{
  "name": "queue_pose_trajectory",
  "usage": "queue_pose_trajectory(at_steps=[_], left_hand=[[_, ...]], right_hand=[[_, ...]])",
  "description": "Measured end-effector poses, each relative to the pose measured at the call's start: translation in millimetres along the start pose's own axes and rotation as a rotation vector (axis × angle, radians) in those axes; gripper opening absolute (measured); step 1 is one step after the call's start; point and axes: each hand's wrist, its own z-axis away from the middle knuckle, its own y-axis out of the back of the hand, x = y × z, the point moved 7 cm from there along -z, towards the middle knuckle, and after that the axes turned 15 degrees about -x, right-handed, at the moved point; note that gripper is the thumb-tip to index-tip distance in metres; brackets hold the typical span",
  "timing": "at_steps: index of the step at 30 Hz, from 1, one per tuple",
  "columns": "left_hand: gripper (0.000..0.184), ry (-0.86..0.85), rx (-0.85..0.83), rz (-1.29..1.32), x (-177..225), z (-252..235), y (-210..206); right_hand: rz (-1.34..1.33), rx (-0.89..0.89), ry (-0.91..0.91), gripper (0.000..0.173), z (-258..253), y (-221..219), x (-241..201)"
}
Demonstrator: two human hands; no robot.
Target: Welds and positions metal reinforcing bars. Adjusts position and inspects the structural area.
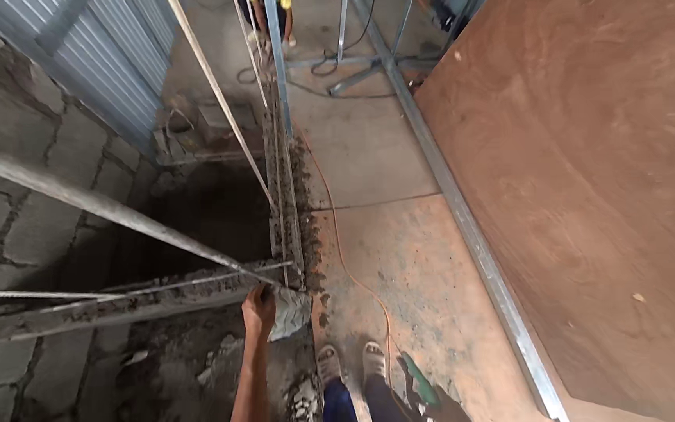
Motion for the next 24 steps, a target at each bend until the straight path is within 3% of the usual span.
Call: queue_pose_trajectory(at_steps=[2, 3, 4, 5, 8, 10, 11, 13, 14, 16, 20, 24], left_hand=[[0.026, 0.003, 0.003, 0.001, 1, 1, 0], [0.025, -0.001, 0.007, 0.005, 1, 1, 0], [0.025, -0.005, 0.008, 0.008, 1, 2, -1], [0.025, -0.006, 0.014, 0.014, -1, 2, -1], [0.027, 0.026, 0.035, 0.057, -8, 5, -3], [0.029, 0.060, 0.049, 0.111, -13, 10, -5], [0.029, 0.077, 0.060, 0.139, -16, 14, -6], [0.027, 0.101, 0.090, 0.198, -22, 26, -11], [0.026, 0.113, 0.099, 0.234, -26, 34, -15], [0.026, 0.153, 0.105, 0.282, -29, 55, -25], [0.027, 0.227, 0.080, 0.370, -13, 103, -46], [0.023, 0.241, 0.201, 0.671, 32, 138, -51]], right_hand=[[0.116, 0.184, 0.509, 0.058, -37, -1, 39], [0.055, 0.011, 0.200, 0.057, -25, -1, 26], [-0.039, -0.036, -0.028, 0.055, -12, -1, 11], [-0.078, -0.024, -0.121, 0.054, 1, 0, -3], [-0.009, 0.061, -0.005, 0.049, 30, 6, -34], [-0.054, -0.016, -0.099, 0.050, 39, 13, -47], [-0.062, -0.013, -0.068, 0.052, 20, 14, -23], [-0.029, 0.146, 0.142, 0.055, -60, 14, 75], [-0.076, 0.120, 0.089, 0.057, -94, 15, 116], [-0.159, 0.087, -0.063, 0.058, -120, 23, 148], [-0.215, 0.128, -0.041, 0.055, -117, 57, 136], [-0.271, 0.161, 0.048, 0.051, -107, 102, 112]])
